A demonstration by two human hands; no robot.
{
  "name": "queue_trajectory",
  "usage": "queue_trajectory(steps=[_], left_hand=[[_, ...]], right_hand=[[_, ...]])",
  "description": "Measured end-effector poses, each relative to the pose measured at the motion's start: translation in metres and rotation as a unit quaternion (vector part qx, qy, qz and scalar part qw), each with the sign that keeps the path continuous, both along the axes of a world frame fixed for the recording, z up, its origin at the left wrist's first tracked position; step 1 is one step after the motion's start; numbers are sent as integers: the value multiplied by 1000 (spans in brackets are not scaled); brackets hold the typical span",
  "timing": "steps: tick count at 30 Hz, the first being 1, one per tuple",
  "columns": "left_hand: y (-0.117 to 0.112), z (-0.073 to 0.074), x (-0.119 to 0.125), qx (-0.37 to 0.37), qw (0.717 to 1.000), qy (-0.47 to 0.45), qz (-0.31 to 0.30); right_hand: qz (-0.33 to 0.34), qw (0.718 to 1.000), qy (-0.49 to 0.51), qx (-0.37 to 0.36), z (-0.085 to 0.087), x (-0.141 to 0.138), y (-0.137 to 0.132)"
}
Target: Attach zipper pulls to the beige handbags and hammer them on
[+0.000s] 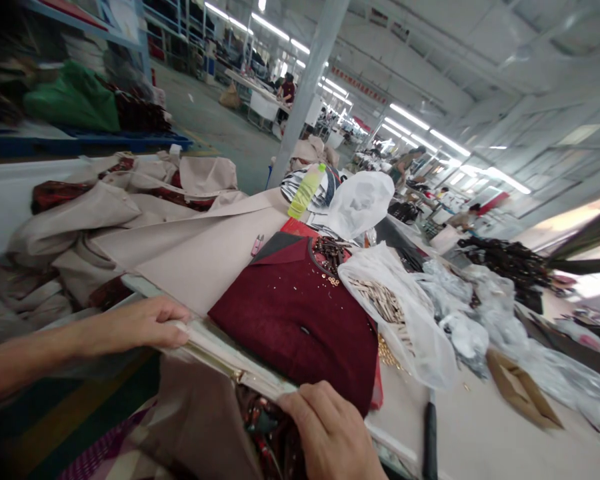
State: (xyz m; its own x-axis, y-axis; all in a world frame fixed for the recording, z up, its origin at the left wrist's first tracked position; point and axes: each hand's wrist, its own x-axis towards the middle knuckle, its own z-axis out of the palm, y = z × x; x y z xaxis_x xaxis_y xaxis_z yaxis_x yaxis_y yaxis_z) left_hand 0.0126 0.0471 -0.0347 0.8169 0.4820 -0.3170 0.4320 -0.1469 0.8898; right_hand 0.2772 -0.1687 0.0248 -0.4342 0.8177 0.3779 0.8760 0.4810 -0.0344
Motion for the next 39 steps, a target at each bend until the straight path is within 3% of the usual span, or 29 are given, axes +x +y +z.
queue_trajectory(steps=[3,5,9,11,13,15,17,19,21,23,25,28,30,33,36,39], left_hand=[[2,-4,2,0,1000,16,-27],[-1,-2,8,26,999,36,-24],[-9,8,19,92,993,75,-27],[-10,12,20,140,986,88,-33],[-11,14,17,179,978,104,-40],[-16,12,15,267,959,96,-7],[-29,7,17,435,898,17,60],[-49,1,28,592,793,-111,88],[-69,-5,46,652,721,-218,87],[-82,-10,70,661,698,-264,80],[-84,-17,92,673,692,-253,65],[-73,-32,116,701,680,-215,26],[-66,-42,124,703,678,-213,19],[-62,-51,125,682,697,-220,14],[-62,-50,124,660,719,-219,18],[-61,-53,122,649,732,-208,16]], right_hand=[[-53,990,66,-109,2,17,-13],[-108,976,83,-167,12,17,-18],[-161,964,130,-167,34,-6,-14],[-170,967,99,-161,27,-21,-7],[-176,970,17,-167,6,-30,0],[-198,963,-56,-175,-17,-33,6],[-229,953,-80,-184,-33,-29,11],[-256,945,-60,-194,-36,-22,15],[-269,941,-31,-205,-30,-15,20],[-271,940,-21,-205,-21,-8,28],[-268,943,-29,-193,-19,0,36],[-285,947,-32,-142,-31,15,47],[-283,954,-22,-100,-46,24,50],[-258,964,-4,-66,-60,26,49],[-235,965,77,-86,-51,27,42],[-221,933,236,-159,-30,47,24]])
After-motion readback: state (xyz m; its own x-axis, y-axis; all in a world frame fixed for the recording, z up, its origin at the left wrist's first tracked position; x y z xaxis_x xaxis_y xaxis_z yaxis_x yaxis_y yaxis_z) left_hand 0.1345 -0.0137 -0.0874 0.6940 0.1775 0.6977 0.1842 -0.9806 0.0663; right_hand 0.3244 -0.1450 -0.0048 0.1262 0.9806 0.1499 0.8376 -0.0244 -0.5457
